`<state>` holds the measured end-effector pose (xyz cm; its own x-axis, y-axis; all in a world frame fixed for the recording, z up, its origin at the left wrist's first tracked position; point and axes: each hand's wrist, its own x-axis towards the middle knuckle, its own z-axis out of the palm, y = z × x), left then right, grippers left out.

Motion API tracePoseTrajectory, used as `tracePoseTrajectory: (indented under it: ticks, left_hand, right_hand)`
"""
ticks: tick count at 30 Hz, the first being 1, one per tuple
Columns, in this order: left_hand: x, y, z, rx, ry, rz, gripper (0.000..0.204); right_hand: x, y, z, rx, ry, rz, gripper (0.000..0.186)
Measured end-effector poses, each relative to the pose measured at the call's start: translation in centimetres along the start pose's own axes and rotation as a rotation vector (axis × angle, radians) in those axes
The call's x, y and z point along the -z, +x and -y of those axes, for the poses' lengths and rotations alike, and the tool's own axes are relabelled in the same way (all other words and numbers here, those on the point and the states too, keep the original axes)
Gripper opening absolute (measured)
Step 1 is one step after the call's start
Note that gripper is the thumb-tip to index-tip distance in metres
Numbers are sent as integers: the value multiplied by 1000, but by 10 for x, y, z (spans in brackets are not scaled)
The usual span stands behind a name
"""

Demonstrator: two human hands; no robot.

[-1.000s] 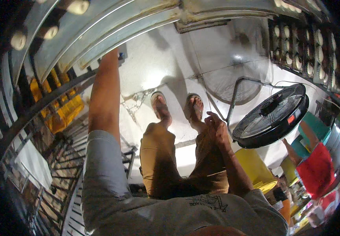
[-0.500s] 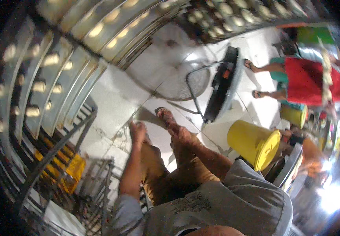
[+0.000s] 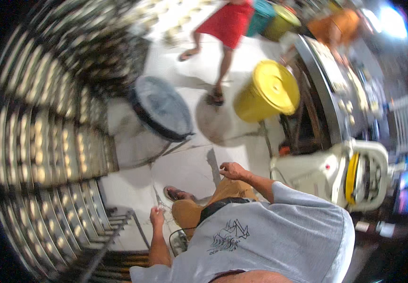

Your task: The person rounds dough by hand on a metal table, cuts the tops of the dough balls using a knife, places them onto a metal tray, and carries the tray to a storage rack.

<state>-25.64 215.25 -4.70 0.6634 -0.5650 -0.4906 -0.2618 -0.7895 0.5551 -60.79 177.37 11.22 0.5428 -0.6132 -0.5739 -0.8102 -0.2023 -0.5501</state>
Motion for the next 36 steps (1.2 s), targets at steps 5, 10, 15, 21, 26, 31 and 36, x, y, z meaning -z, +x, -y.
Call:
tracePoseTrajectory:
  ticks: [5, 10, 15, 21, 26, 31, 36]
  left_hand:
    - [0, 8, -24, -116, 507, 300, 30]
    - [-153, 4, -193, 68, -310, 517, 14]
    - [-285, -18, -494, -691, 163, 676, 45]
    - [-359, -7, -696, -873, 159, 652, 45]
    - [-446, -28, -852, -948, 11, 691, 37]
    - [-524, -40, -975, -1066, -87, 730, 31]
    - [-556, -55, -1052, -1084, -122, 784, 28]
  right_hand:
    - [35, -95, -107, -128, 233, -148, 49]
    - [98, -187, -249, -405, 452, -404, 50]
    - [215, -219, -310, -377, 597, -810, 48]
    - [330, -236, -342, -350, 704, -1125, 38]
    - [438, -240, -427, -423, 642, -1417, 45]
    - [551, -217, -514, -731, 430, -1421, 79]
    - [609, -200, -569, -645, 382, -1240, 65]
